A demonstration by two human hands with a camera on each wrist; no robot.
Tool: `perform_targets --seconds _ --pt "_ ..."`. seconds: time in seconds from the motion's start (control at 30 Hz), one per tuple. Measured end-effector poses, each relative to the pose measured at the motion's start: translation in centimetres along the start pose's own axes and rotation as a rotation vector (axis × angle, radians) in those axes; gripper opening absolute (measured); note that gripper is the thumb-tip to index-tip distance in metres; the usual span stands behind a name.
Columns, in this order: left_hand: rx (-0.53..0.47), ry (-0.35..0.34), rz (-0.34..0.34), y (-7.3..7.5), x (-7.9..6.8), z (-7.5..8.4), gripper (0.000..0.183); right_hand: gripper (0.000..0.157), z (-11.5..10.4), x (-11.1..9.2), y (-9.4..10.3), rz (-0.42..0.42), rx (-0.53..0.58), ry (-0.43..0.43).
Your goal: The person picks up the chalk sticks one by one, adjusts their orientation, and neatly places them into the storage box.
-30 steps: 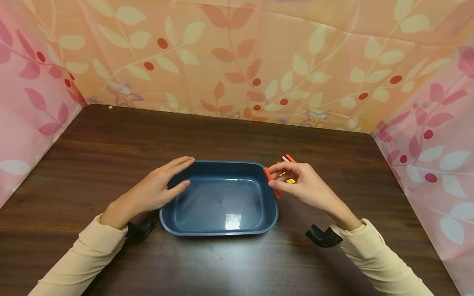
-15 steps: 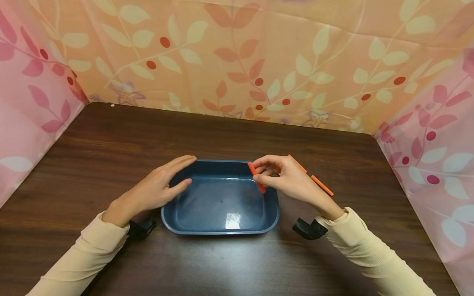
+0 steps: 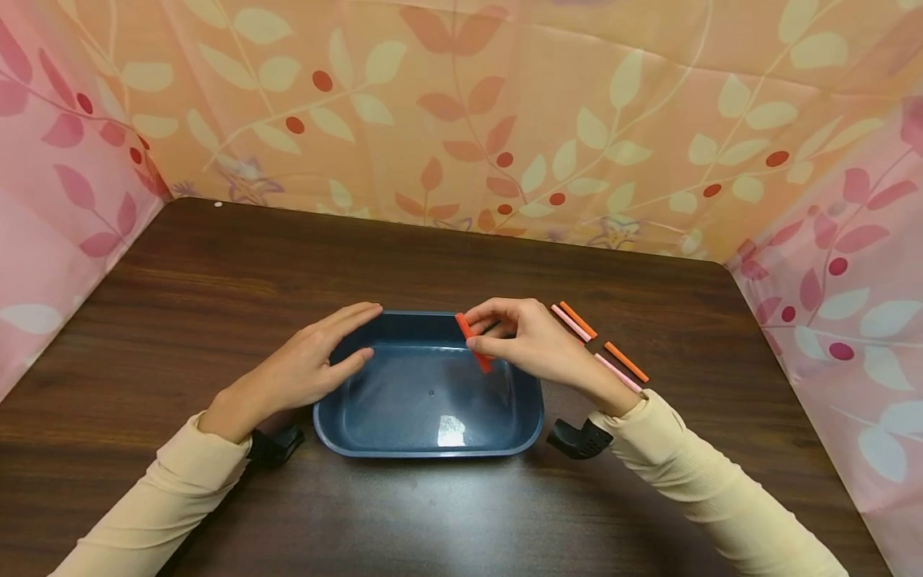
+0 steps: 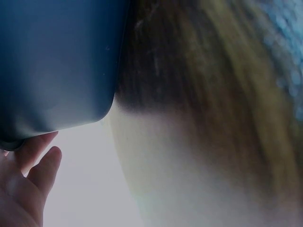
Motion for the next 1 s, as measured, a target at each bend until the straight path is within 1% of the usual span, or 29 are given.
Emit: perform_targets --seconds 0.2,0.33,0.6,0.87,1.0 --pt "0.008 0.013 -0.003 0.0 0.0 -0.1 0.059 0.034 -0.2 0.7 -0.7 -0.031 0.068 0.022" --pt "0.007 0.019 -0.004 0.0 0.0 -0.1 0.059 0.036 -0.2 1.1 -1.2 -0.05 0.117 0.022" --pt "0.003 0.019 -0.002 0.0 0.0 -0.2 0.059 0.036 -0.1 2.2 -2.3 -0.077 0.203 -0.016" --pt "-0.005 0.019 0.001 0.1 0.0 -0.2 0.06 0.039 -0.8 3.1 -3.4 -0.105 0.245 -0.012" --pt "-0.003 0.018 0.0 0.1 0.0 -0.2 0.061 0.037 -1.1 3.4 -3.9 -0.12 0.257 -0.009"
Point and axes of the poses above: each hand's wrist, its own x-axis towards the middle knuckle, its own y-axis out of the back of the hand, z = x × y, the point moved 10 cm from there along x, towards the middle knuckle, and after that the axes turned 4 degrees about -z, right-handed, at the moved point
